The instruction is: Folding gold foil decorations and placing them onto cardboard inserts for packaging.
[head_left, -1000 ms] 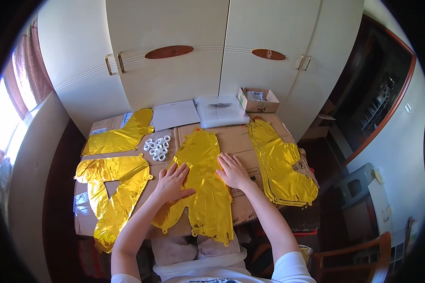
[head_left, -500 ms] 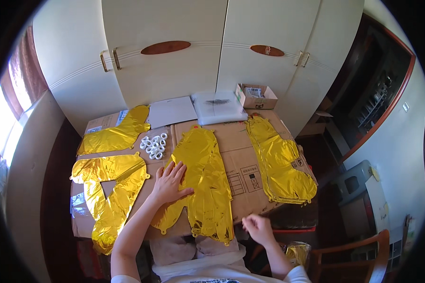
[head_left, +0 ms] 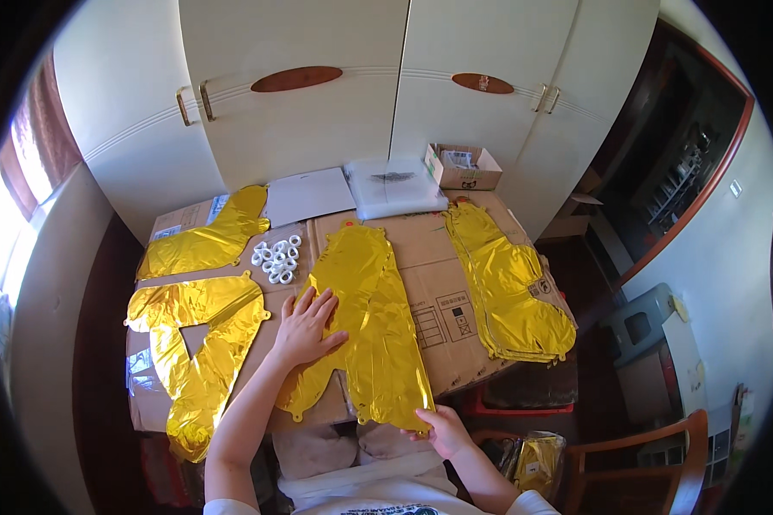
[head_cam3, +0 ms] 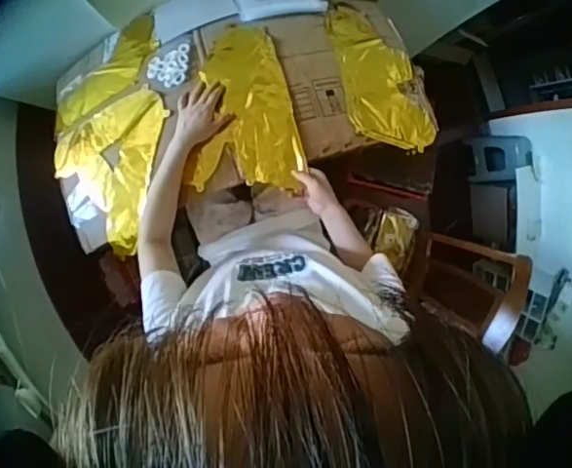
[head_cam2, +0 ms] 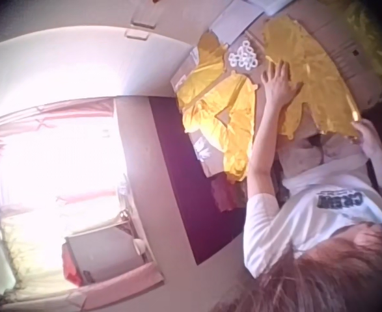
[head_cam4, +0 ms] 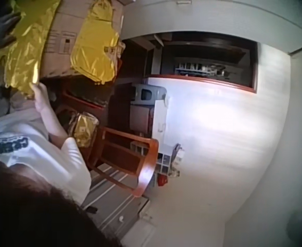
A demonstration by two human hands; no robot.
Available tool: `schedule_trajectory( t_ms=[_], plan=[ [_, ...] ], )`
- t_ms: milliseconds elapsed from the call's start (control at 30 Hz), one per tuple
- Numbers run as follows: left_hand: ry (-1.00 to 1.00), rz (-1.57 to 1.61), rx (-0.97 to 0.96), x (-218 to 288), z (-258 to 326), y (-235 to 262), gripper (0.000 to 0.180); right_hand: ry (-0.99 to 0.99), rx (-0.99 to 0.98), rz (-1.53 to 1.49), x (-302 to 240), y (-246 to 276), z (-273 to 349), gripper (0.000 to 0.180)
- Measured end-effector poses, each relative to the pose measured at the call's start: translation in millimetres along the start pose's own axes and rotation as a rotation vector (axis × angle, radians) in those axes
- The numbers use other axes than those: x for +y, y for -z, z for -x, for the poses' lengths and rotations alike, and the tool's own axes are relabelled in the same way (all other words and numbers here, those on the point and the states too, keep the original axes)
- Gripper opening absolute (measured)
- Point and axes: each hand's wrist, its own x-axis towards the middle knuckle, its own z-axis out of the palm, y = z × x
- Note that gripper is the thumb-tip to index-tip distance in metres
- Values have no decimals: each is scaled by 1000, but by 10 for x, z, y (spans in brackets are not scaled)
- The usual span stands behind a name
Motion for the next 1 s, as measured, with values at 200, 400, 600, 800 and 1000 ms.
schedule_trajectory(
  t_ms=[200,400,600,800,1000],
  plan=[
    [-4,6,6,17,2,17,78,22,30,47,-65,53,11,30],
    [-10,-11,-1,-14,-12,-8,76,25,37,30,-9,89,-5,29],
    [7,-28,-51,-67,-135,12,70,32,31,28,33,106,-14,30],
    [13,-38,-50,-51,-160,17,67,39,29,52,51,201,-55,29],
    [-8,-43,-28,-42,-95,14,66,-28,1,387,3,411,-44,37]
  ],
)
